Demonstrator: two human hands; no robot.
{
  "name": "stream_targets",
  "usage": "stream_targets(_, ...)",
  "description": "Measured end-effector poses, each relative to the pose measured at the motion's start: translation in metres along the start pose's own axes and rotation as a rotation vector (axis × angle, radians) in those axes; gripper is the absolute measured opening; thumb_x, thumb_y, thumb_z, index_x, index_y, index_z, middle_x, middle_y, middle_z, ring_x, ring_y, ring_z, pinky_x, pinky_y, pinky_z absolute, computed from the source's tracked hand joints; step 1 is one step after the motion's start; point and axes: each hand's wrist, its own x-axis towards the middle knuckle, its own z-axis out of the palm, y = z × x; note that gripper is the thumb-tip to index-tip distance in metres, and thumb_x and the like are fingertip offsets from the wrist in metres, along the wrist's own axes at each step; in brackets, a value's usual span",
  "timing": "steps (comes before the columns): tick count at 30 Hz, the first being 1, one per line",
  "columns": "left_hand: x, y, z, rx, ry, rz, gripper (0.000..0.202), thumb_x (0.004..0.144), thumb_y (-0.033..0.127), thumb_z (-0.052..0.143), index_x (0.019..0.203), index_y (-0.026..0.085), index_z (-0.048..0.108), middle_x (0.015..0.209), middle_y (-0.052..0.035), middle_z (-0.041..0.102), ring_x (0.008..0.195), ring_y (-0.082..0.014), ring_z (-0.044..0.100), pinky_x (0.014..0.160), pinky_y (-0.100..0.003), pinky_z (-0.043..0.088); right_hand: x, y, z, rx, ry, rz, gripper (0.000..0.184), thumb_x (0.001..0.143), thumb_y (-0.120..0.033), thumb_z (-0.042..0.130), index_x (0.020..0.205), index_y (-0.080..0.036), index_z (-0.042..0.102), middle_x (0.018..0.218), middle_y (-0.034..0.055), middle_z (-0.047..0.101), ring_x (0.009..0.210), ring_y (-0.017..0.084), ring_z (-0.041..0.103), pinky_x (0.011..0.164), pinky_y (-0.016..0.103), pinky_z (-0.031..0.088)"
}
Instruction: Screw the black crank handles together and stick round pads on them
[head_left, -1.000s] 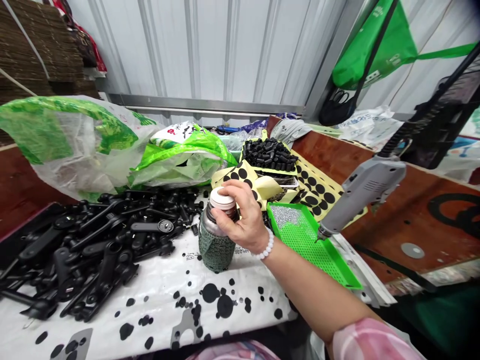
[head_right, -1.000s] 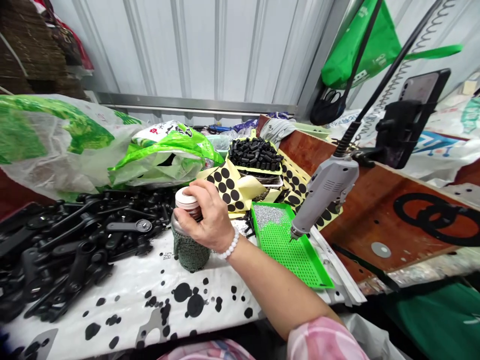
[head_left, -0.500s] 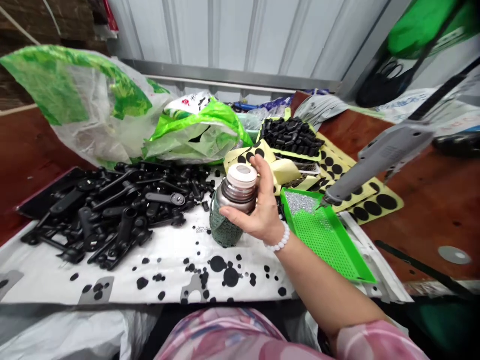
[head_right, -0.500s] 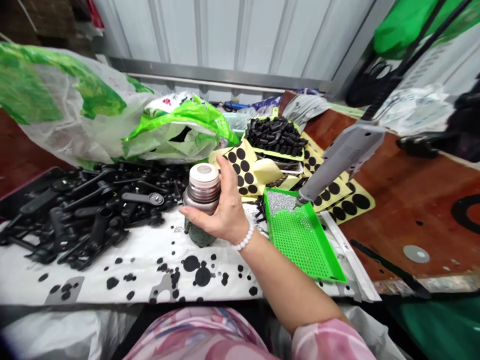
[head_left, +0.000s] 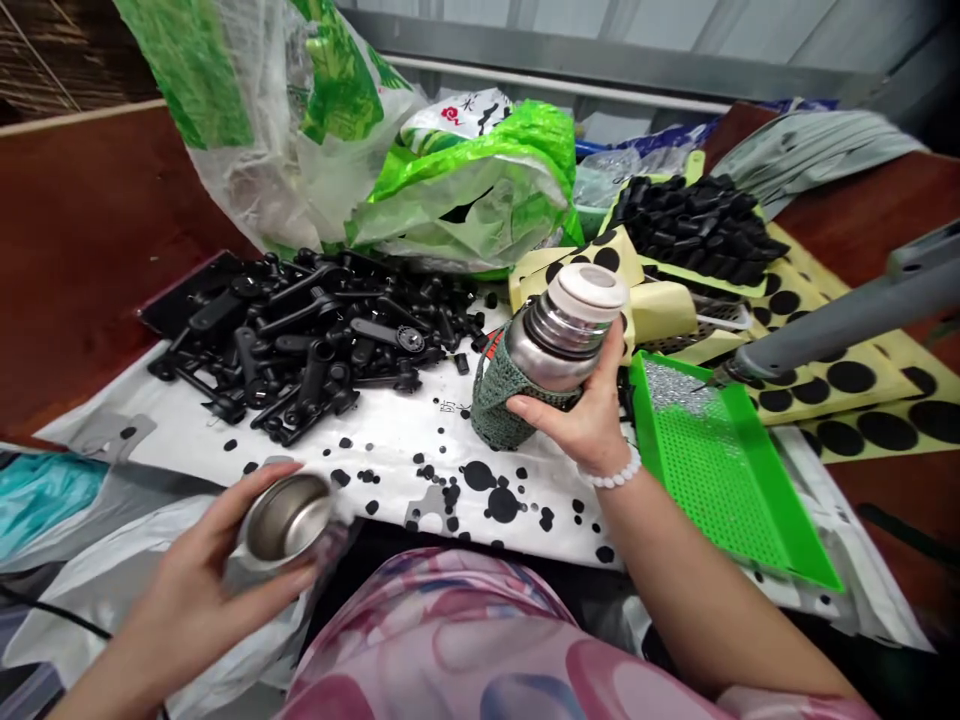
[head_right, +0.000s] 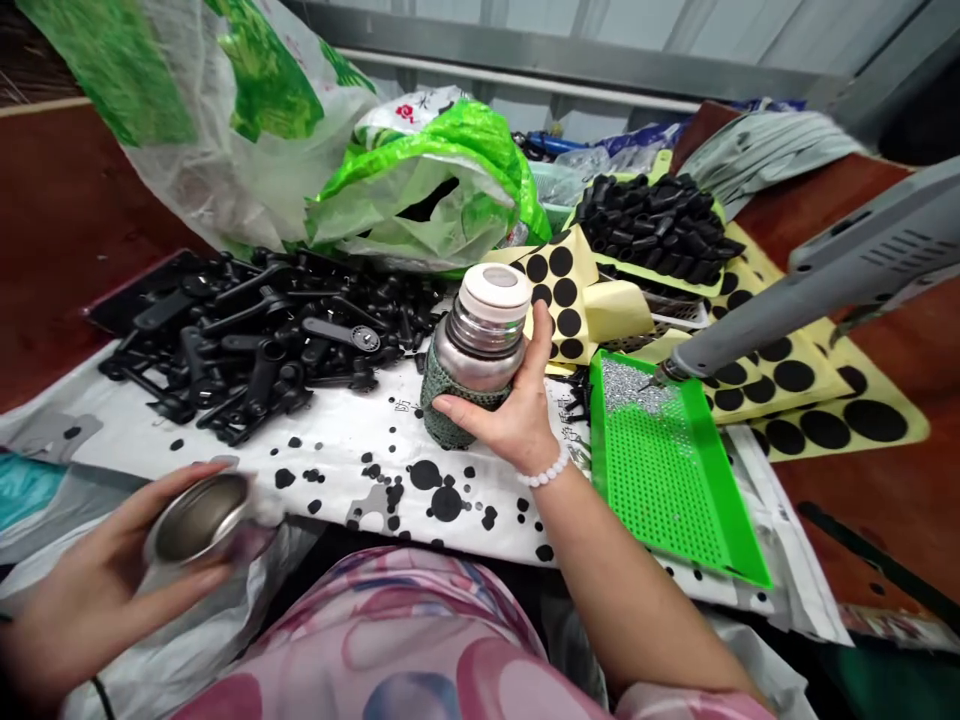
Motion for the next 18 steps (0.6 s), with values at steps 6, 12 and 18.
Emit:
stream_targets(6,0.073,0.079,0.031,-0.198,0.251,0.469,0.066,0.074,0.043,0.068,0.13,0.022,0.04,0.127,-0.009,0.056,0.113,-0.0259,0.057,0.098,-0.039,0.044,0.001,0.006,0.006,-0.007,0.044,0.0,0.093,0.058,-0.046,0.077,0.135,-0.018,0.032,0.127,0.016,0.051,0.116,0.031,0.053,0.102,0.051,0.041)
stream_targets(12,0.093,0.078,0.048,-0.041,0.218,0.488,0.074,0.08,0.046,0.059,0.14,0.016,0.027,0.136,-0.017,0.048,0.123,-0.0286,0.049,0.101,-0.045,0.041,0.001,0.001,0.006,-0.055,0.069,-0.048,0.092,0.061,-0.044,0.075,0.136,-0.02,0.029,0.13,0.0158,0.049,0.12,0.031,0.051,0.103,0.05,0.043)
stream_targets(18,0.065,0.09,0.024,0.03,0.486,0.671,0.073,0.081,0.041,0.062,0.141,0.016,0.029,0.126,-0.0171,0.053,0.112,-0.0297,0.055,0.095,-0.044,0.045,0.011,-0.033,-0.019,-0.193,-0.103,-0.286,0.091,0.062,-0.037,0.074,0.137,-0.017,0.028,0.126,0.0141,0.051,0.112,0.027,0.056,0.096,0.04,0.05)
